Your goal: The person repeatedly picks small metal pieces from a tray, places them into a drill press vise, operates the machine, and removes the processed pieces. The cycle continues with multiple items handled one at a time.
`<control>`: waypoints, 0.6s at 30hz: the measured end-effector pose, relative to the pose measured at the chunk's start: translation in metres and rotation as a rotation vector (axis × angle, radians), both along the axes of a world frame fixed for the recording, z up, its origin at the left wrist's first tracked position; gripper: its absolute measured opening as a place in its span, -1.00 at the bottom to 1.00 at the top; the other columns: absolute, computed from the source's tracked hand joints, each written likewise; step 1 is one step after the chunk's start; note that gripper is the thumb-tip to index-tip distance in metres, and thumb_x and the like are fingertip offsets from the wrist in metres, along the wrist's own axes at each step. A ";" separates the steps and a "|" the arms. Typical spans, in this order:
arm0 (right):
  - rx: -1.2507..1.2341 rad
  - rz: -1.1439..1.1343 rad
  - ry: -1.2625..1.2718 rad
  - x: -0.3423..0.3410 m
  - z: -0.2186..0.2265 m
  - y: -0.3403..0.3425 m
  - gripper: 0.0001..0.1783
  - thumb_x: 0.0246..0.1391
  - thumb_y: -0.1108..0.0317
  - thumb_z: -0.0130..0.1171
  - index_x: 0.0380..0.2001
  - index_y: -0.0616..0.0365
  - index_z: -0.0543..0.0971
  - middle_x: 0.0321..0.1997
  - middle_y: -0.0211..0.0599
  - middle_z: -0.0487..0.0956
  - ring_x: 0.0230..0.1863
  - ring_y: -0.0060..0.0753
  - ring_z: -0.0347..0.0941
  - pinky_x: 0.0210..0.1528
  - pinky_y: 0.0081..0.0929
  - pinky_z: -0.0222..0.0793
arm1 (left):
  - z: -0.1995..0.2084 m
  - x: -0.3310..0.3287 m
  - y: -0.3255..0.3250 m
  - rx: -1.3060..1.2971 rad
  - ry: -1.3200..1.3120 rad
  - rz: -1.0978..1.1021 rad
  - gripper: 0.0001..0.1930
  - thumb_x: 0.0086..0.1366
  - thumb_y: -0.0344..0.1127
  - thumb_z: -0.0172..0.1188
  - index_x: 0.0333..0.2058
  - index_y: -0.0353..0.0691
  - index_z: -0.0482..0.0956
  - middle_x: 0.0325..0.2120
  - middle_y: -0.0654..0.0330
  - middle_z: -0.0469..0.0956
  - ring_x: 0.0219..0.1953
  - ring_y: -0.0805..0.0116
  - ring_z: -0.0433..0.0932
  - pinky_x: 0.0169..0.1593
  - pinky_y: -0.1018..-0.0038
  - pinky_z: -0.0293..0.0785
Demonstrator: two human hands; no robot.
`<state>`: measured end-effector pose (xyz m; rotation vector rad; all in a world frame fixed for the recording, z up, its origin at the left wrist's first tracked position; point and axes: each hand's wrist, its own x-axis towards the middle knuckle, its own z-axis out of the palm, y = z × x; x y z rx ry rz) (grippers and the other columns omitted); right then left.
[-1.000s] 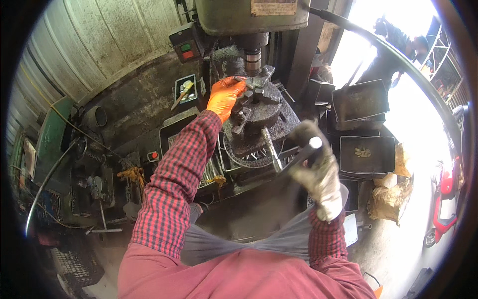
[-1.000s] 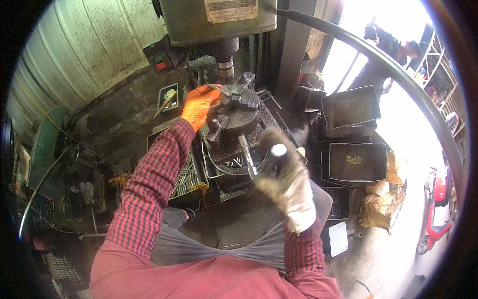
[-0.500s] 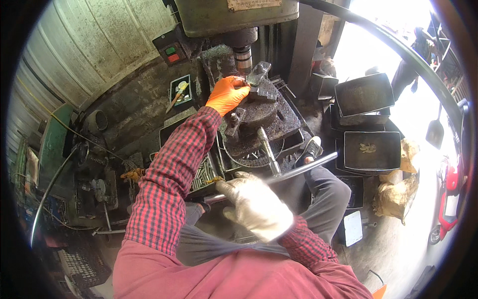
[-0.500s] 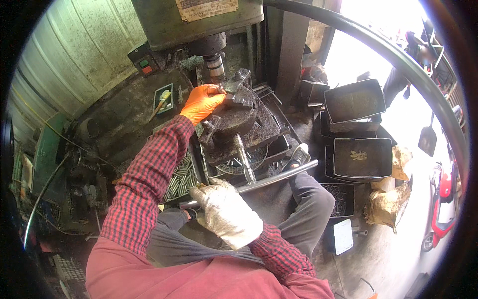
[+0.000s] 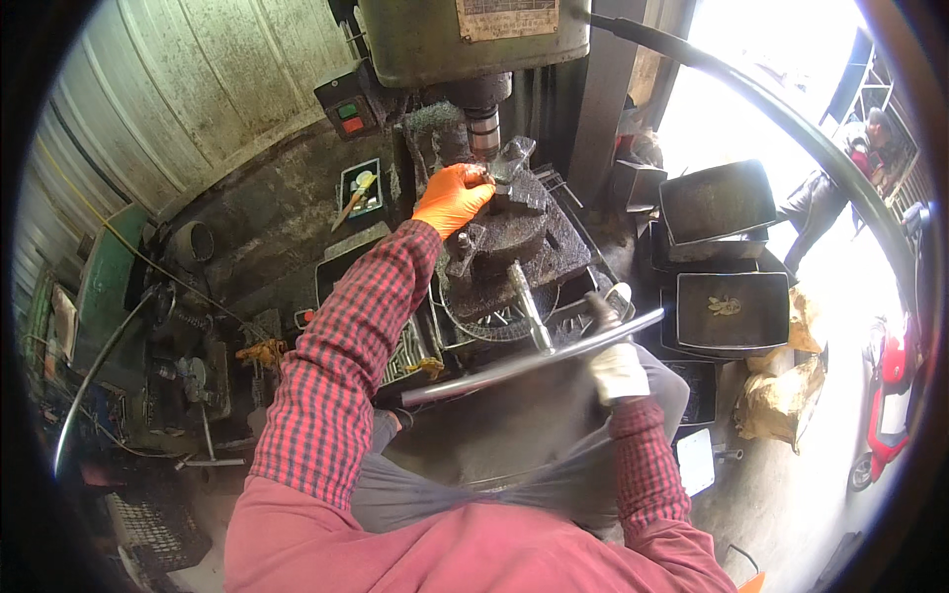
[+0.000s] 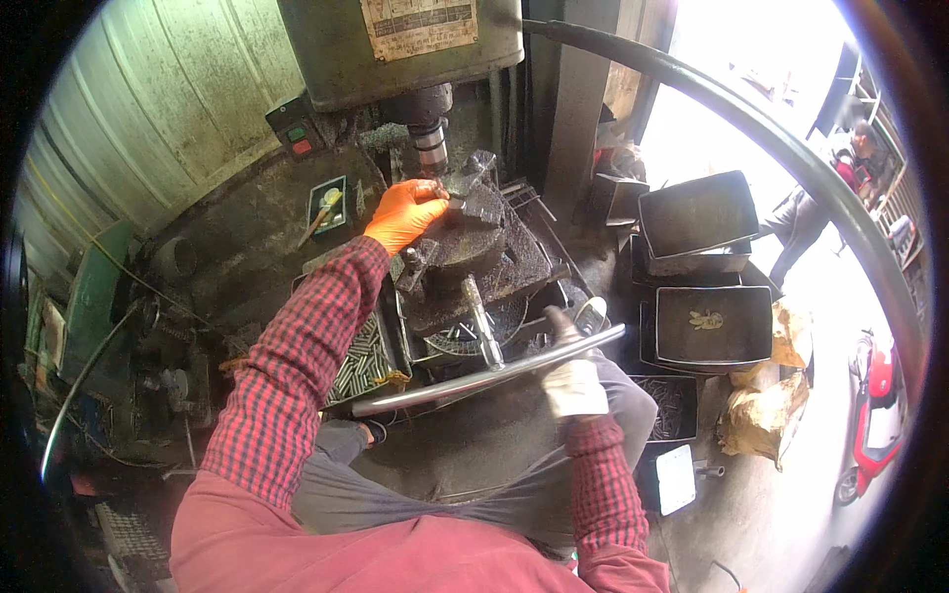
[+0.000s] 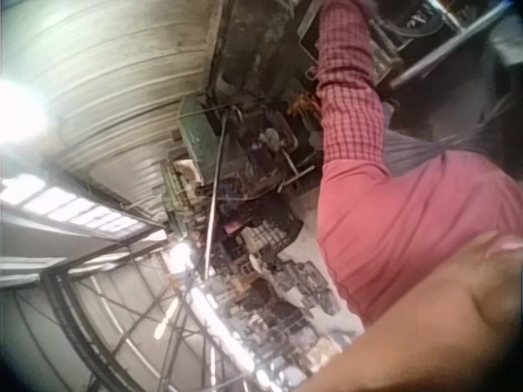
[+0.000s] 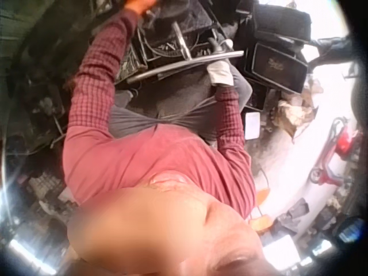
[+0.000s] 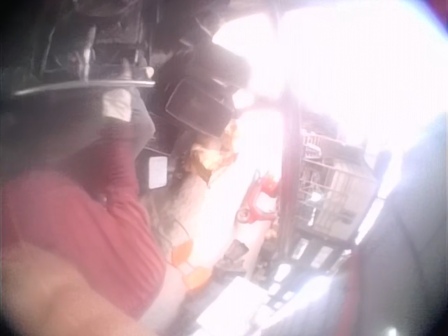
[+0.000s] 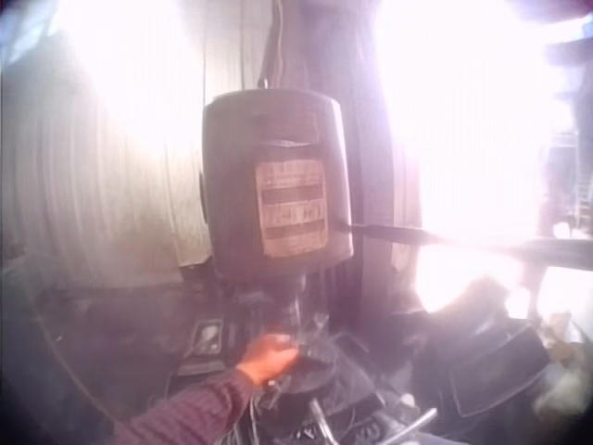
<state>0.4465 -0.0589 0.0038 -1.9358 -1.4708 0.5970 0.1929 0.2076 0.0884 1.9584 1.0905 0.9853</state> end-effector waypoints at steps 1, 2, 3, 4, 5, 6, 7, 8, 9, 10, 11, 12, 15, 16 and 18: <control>0.067 -0.020 -0.028 0.009 0.011 0.002 -0.44 0.32 0.45 0.29 0.35 0.28 0.49 0.09 -0.19 0.67 0.04 -0.47 0.62 0.15 -0.48 0.55 | 0.000 0.001 0.000 -0.011 0.005 0.011 -0.72 0.33 -0.19 0.39 -0.16 -0.30 0.78 -0.32 0.20 0.80 -0.23 0.48 0.71 -0.06 0.41 0.57; 0.085 -0.051 0.025 0.014 0.025 0.001 -0.39 0.28 0.48 0.33 0.37 0.28 0.47 0.12 -0.19 0.66 0.08 -0.47 0.61 0.18 -0.48 0.55 | 0.001 0.002 0.000 -0.014 0.000 0.010 -0.73 0.33 -0.20 0.39 -0.16 -0.30 0.78 -0.31 0.20 0.81 -0.22 0.48 0.71 -0.06 0.41 0.57; 0.041 -0.032 0.046 0.017 0.040 -0.001 -0.34 0.25 0.51 0.37 0.39 0.28 0.44 0.15 -0.19 0.65 0.11 -0.46 0.60 0.21 -0.47 0.54 | 0.003 0.004 0.001 -0.010 -0.008 0.008 -0.73 0.33 -0.20 0.39 -0.16 -0.30 0.78 -0.30 0.19 0.81 -0.22 0.47 0.71 -0.06 0.41 0.58; 0.143 -0.123 0.138 0.016 0.055 -0.009 -0.28 0.21 0.54 0.42 0.41 0.27 0.41 0.18 -0.20 0.65 0.15 -0.46 0.59 0.24 -0.46 0.53 | 0.003 0.003 -0.001 0.005 0.033 0.028 -0.72 0.33 -0.21 0.40 -0.14 -0.32 0.78 -0.27 0.17 0.82 -0.20 0.45 0.73 -0.03 0.40 0.59; 0.203 -0.193 0.281 0.013 0.070 -0.016 -0.22 0.17 0.56 0.46 0.43 0.27 0.39 0.20 -0.20 0.64 0.18 -0.45 0.58 0.27 -0.45 0.53 | 0.006 0.004 -0.001 0.008 0.044 0.018 -0.72 0.33 -0.21 0.41 -0.13 -0.32 0.78 -0.26 0.16 0.82 -0.19 0.44 0.73 -0.02 0.40 0.59; 0.361 -0.225 0.303 0.011 0.083 -0.024 -0.16 0.14 0.59 0.50 0.44 0.27 0.36 0.23 -0.20 0.63 0.21 -0.45 0.57 0.30 -0.45 0.52 | 0.008 0.003 -0.002 0.018 0.049 0.007 -0.71 0.33 -0.22 0.41 -0.13 -0.33 0.77 -0.25 0.15 0.82 -0.18 0.43 0.74 -0.01 0.40 0.60; 0.675 -0.172 0.489 0.007 0.091 -0.033 -0.11 0.07 0.62 0.50 0.45 0.31 0.35 0.29 -0.15 0.61 0.26 -0.32 0.57 0.37 -0.37 0.50 | 0.009 0.002 -0.003 0.021 0.059 0.005 -0.71 0.33 -0.22 0.41 -0.12 -0.34 0.77 -0.24 0.14 0.82 -0.17 0.42 0.74 0.00 0.40 0.60; 0.702 -0.273 0.002 0.008 0.096 -0.039 -0.10 0.03 0.64 0.48 0.46 0.30 0.36 0.34 -0.10 0.58 0.34 -0.21 0.53 0.43 -0.30 0.45 | 0.011 0.002 -0.004 0.005 0.026 -0.020 -0.71 0.33 -0.24 0.41 -0.09 -0.35 0.78 -0.24 0.10 0.82 -0.15 0.40 0.75 0.01 0.39 0.60; 0.706 -0.337 -0.475 0.011 0.096 -0.045 -0.08 -0.01 0.66 0.45 0.46 0.30 0.37 0.38 -0.04 0.55 0.41 -0.10 0.48 0.48 -0.23 0.41 | 0.012 0.001 -0.005 -0.006 0.027 -0.021 -0.71 0.33 -0.24 0.41 -0.10 -0.35 0.78 -0.23 0.10 0.82 -0.15 0.40 0.75 0.01 0.39 0.60; 0.665 -0.167 -0.502 0.015 0.090 -0.047 -0.15 -0.01 0.60 0.42 0.41 0.25 0.43 0.37 -0.02 0.56 0.44 -0.02 0.45 0.54 -0.07 0.27 | 0.013 0.001 -0.005 -0.018 0.029 -0.023 -0.71 0.33 -0.24 0.41 -0.10 -0.35 0.78 -0.23 0.10 0.82 -0.15 0.39 0.75 0.01 0.39 0.60; 0.542 0.014 -0.616 0.019 0.080 -0.047 -0.22 -0.02 0.55 0.39 0.36 0.20 0.50 0.35 -0.01 0.56 0.47 0.07 0.41 0.61 0.09 0.13 | 0.013 0.001 -0.005 -0.034 0.032 -0.027 -0.71 0.33 -0.24 0.41 -0.11 -0.35 0.78 -0.23 0.09 0.82 -0.15 0.39 0.75 0.00 0.39 0.60; 0.499 0.127 -0.759 0.024 0.067 -0.048 -0.27 -0.02 0.49 0.35 0.31 0.15 0.56 0.34 0.01 0.57 0.49 0.15 0.38 0.67 0.25 -0.01 | 0.013 0.001 -0.005 -0.036 0.047 -0.019 -0.71 0.33 -0.24 0.41 -0.11 -0.35 0.78 -0.23 0.09 0.82 -0.15 0.39 0.75 0.00 0.39 0.60; 0.401 -0.066 -0.726 0.009 0.019 -0.030 -0.37 -0.03 0.56 0.19 0.20 0.12 0.63 0.20 -0.01 0.66 0.38 0.26 0.49 0.68 0.37 -0.12 | 0.011 0.001 -0.004 -0.061 0.052 -0.008 -0.70 0.33 -0.22 0.42 -0.12 -0.35 0.78 -0.24 0.09 0.82 -0.15 0.38 0.75 0.00 0.40 0.59; 0.562 -0.132 -0.496 -0.008 0.008 -0.024 -0.45 0.00 0.53 0.25 0.15 0.13 0.65 0.04 -0.07 0.71 0.27 0.14 0.57 0.58 0.29 0.13 | 0.010 0.001 -0.003 -0.083 0.033 -0.013 -0.70 0.33 -0.22 0.43 -0.12 -0.34 0.78 -0.24 0.10 0.82 -0.15 0.39 0.75 0.00 0.40 0.59; -0.082 0.150 -0.108 -0.070 0.003 -0.031 -0.63 0.33 0.24 0.17 0.07 0.21 0.67 -0.04 -0.03 0.72 0.05 -0.05 0.63 0.23 0.02 0.44 | 0.008 0.000 -0.001 -0.115 0.005 -0.024 -0.73 0.36 -0.22 0.45 -0.12 -0.32 0.79 -0.23 0.21 0.80 -0.16 0.50 0.69 -0.02 0.45 0.57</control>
